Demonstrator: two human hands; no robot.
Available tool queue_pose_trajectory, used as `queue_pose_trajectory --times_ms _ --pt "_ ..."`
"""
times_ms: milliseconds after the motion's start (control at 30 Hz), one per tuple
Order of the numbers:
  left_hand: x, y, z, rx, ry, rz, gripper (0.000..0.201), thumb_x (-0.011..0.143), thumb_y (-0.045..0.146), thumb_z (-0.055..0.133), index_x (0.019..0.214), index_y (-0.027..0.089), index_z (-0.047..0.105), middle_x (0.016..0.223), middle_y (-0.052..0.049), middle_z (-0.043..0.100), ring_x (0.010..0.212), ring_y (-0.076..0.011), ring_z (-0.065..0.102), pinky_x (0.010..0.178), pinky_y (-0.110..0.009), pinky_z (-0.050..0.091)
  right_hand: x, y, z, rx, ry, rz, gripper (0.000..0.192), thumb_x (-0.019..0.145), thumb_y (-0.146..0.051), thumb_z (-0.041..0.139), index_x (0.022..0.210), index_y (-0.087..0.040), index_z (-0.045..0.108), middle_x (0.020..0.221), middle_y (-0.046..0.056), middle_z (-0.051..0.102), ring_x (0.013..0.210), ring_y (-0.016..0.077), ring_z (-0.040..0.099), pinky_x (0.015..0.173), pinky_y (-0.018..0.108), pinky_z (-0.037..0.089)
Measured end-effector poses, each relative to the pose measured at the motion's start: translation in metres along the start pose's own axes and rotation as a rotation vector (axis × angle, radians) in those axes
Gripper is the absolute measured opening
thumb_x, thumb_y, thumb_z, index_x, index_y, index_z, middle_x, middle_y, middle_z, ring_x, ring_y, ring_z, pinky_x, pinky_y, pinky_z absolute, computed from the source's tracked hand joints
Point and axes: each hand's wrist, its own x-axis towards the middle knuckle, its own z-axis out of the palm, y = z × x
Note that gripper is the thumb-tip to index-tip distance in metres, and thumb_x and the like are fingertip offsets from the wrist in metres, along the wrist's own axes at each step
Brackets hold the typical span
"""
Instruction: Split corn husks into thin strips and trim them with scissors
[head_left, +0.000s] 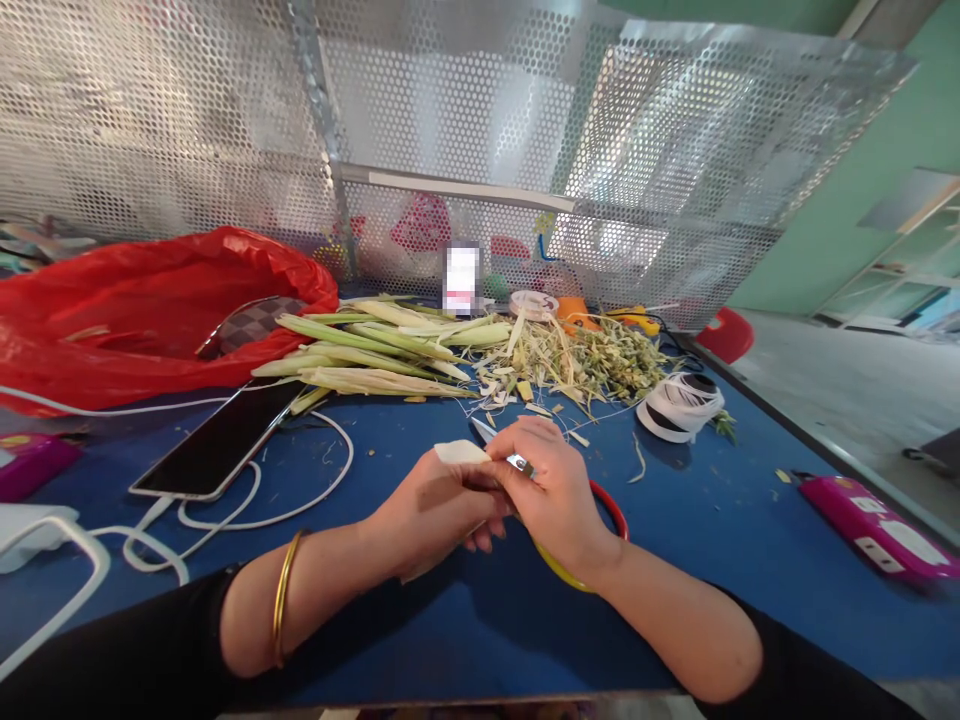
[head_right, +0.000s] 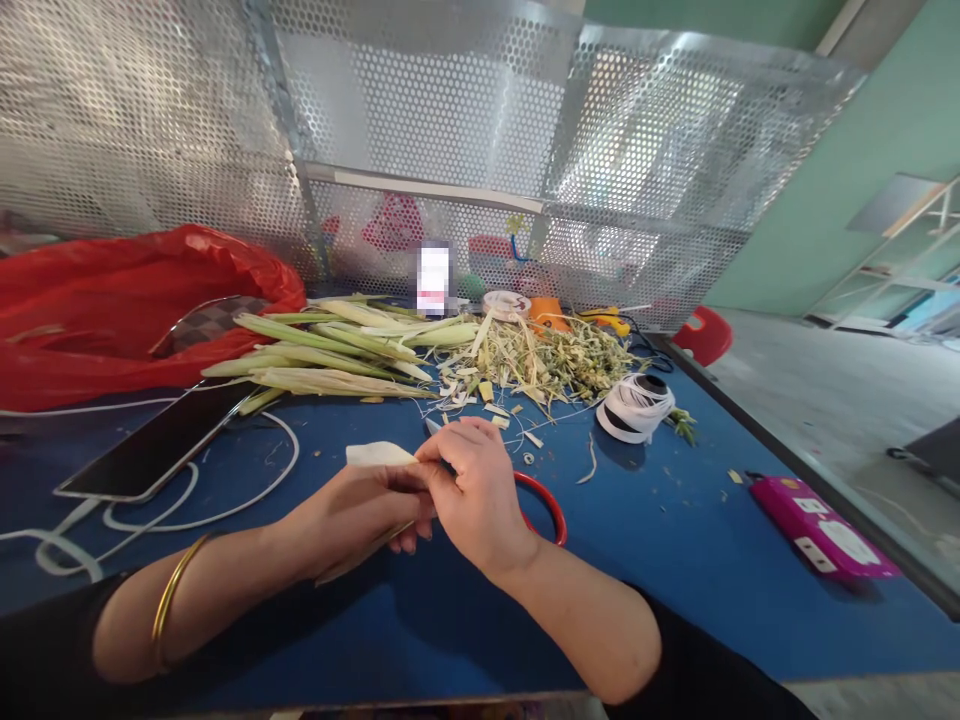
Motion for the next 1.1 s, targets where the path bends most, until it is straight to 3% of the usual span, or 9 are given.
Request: queue_pose_trajectory --times_ms 200,333,433,533,700,800,900,967,1100 --pt "0.005 0.007 -0.009 -0.232 0.027 0.014 0.030 0.070 0.041 0.069 0.074 0.011 0.069 0.068 -0.006 0.069 0.057 -0.0140 0.063 0.057 -0.024 0.048 0.009 0.005 -0.023 -0.182 0.139 -0.100 0.013 0.089 -0.023 0.053 0.096 -0.023 0.064 0.100 0.006 0.067 0.098 0.0213 0.058 0.088 0.037 0.040" --pt "0.004 0.014 -0.020 -0.272 0.056 0.046 0.041 0.079 0.049 0.058 0.081 0.009 0.068 0.074 -0.010 0.070 0.060 -0.0156 0.064 0.060 -0.027 0.049 0.013 0.009 -0.036 -0.219 -0.042 -0.045 0.019 0.092 -0.030 0.049 0.081 -0.023 0.064 0.084 0.004 0.069 0.083 0.0194 0.061 0.082 0.035 0.040" --pt "0.004 0.015 -0.023 -0.288 0.089 0.065 0.039 0.077 0.047 0.062 0.082 0.009 0.068 0.071 -0.008 0.069 0.059 -0.0140 0.062 0.059 -0.025 0.047 0.012 0.012 -0.032 -0.242 -0.194 -0.019 0.014 0.089 -0.031 0.055 0.080 -0.022 0.061 0.075 0.000 0.067 0.070 0.0166 0.059 0.087 0.036 0.038" --pt "0.006 0.012 -0.022 -0.298 0.177 0.065 0.030 0.068 0.036 0.074 0.082 0.010 0.069 0.063 -0.003 0.066 0.053 -0.0095 0.057 0.055 -0.021 0.044 0.010 0.010 -0.026 -0.254 -0.236 -0.057 0.019 0.090 -0.025 0.052 0.073 -0.021 0.057 0.067 -0.002 0.062 0.062 0.0132 0.054 0.091 0.035 0.035" --pt "0.011 0.006 -0.019 -0.331 0.222 0.139 0.020 0.063 0.023 0.076 0.076 0.010 0.069 0.054 0.000 0.062 0.046 -0.0074 0.051 0.049 -0.019 0.041 0.008 0.000 -0.027 -0.088 -0.307 -0.130 0.025 0.091 -0.026 0.049 0.068 -0.020 0.057 0.062 0.000 0.058 0.064 0.0145 0.052 0.078 0.031 0.039" --pt "0.011 0.007 -0.022 -0.417 0.171 0.113 0.015 0.067 0.019 0.073 0.078 0.010 0.069 0.053 0.001 0.059 0.042 -0.0062 0.049 0.044 -0.017 0.037 0.010 0.001 -0.030 0.182 -0.314 0.137 0.033 0.093 -0.035 0.044 0.071 -0.019 0.063 0.068 0.001 0.062 0.068 0.0154 0.056 0.070 0.029 0.042" --pt "0.009 0.011 -0.026 -0.565 0.038 0.052 0.011 0.072 0.018 0.070 0.082 0.012 0.068 0.051 0.003 0.056 0.040 -0.0047 0.047 0.046 -0.017 0.040 0.013 0.009 -0.031 0.445 -0.117 0.441 0.037 0.092 -0.043 0.041 0.084 -0.018 0.068 0.079 0.004 0.067 0.076 0.0183 0.061 0.069 0.029 0.046" --pt "0.007 0.012 -0.027 -0.634 -0.063 0.025 0.010 0.074 0.018 0.069 0.084 0.013 0.068 0.051 0.004 0.055 0.038 -0.0039 0.044 0.050 -0.019 0.045 0.016 0.013 -0.030 0.452 -0.065 0.449 0.028 0.089 -0.040 0.049 0.089 -0.019 0.068 0.086 0.004 0.068 0.083 0.0198 0.062 0.076 0.031 0.047" --pt "0.005 0.011 -0.027 -0.663 -0.181 0.063 0.009 0.076 0.018 0.068 0.083 0.013 0.068 0.052 0.004 0.055 0.039 -0.0030 0.042 0.052 -0.021 0.048 0.016 0.008 -0.028 0.306 -0.215 0.204 0.016 0.084 -0.033 0.059 0.091 -0.022 0.067 0.094 0.003 0.067 0.087 0.0186 0.059 0.082 0.031 0.044"
